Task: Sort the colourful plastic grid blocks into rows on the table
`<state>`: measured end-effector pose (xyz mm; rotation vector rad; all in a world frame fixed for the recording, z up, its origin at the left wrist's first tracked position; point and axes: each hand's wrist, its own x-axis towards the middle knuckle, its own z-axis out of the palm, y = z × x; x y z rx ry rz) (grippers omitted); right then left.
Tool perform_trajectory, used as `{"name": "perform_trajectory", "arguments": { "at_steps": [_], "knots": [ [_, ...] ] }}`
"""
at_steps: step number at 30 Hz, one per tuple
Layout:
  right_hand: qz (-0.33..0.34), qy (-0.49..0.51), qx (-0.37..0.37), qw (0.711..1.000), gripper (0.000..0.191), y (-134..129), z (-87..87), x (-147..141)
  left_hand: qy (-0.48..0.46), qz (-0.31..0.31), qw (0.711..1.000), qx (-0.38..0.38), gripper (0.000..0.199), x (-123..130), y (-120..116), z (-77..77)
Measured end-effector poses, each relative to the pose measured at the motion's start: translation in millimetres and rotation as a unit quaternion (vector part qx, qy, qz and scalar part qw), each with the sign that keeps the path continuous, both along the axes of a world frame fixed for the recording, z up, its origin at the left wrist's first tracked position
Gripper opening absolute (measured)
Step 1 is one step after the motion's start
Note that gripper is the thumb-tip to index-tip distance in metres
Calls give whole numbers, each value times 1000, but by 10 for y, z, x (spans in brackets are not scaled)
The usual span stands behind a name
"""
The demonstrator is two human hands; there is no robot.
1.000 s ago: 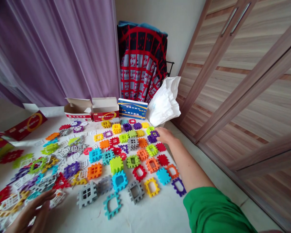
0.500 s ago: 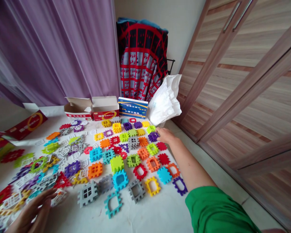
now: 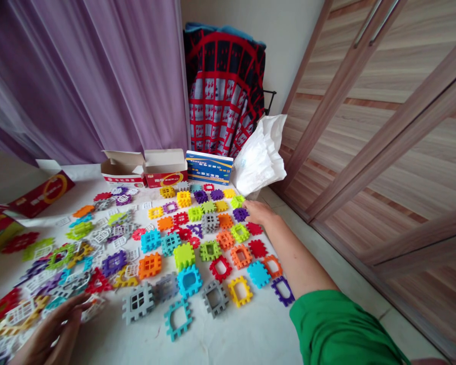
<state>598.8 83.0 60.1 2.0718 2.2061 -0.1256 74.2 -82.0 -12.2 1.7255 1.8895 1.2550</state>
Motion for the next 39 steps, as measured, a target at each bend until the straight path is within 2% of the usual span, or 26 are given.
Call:
{"name": "perform_trajectory", "arguments": {
  "at_steps": [4,7,9,13,16,20,23,25,28,31,34,37,39],
  "knots": [
    [-15,-8,3,1000,41,-62,71,-31,-28,-20,999,-26,45,-51,-9,-102],
    [-4,6,28,1000,33,-107,212,-202,-41,-11,999,-27,40,-20,-14,-52],
    [37,36,64,997,26,-114,332,-450,-47,-8,999,-26,37,20,-17,17],
    [173,122,115,970,21,-115,542,-1309,-89,15,996,-19,35,83,-12,100],
    [286,156,86,942,20,-153,566,-2125,-117,28,993,-8,33,103,-1,99],
    [371,168,35,913,27,-199,356,-3033,-143,23,989,-12,33,116,29,95],
    [418,164,27,893,40,-204,143,-3414,-160,12,987,-16,31,115,57,90],
    [421,150,20,894,47,-204,38,-3531,-171,4,985,-16,31,110,68,77],
    [404,126,-3,906,45,-208,-36,-3584,-188,-2,982,-13,32,104,65,56],
    [389,114,-17,914,41,-214,-19,-3592,-201,-7,979,-17,31,106,53,51],
    [367,114,-18,923,46,-237,77,-3558,-225,-14,974,-21,32,104,46,55],
    [343,141,9,929,50,-305,228,-3330,-238,-11,971,-22,33,82,37,61],
    [322,159,39,933,51,-373,325,-2983,-234,-3,972,-22,34,59,26,66]
  ]
}}
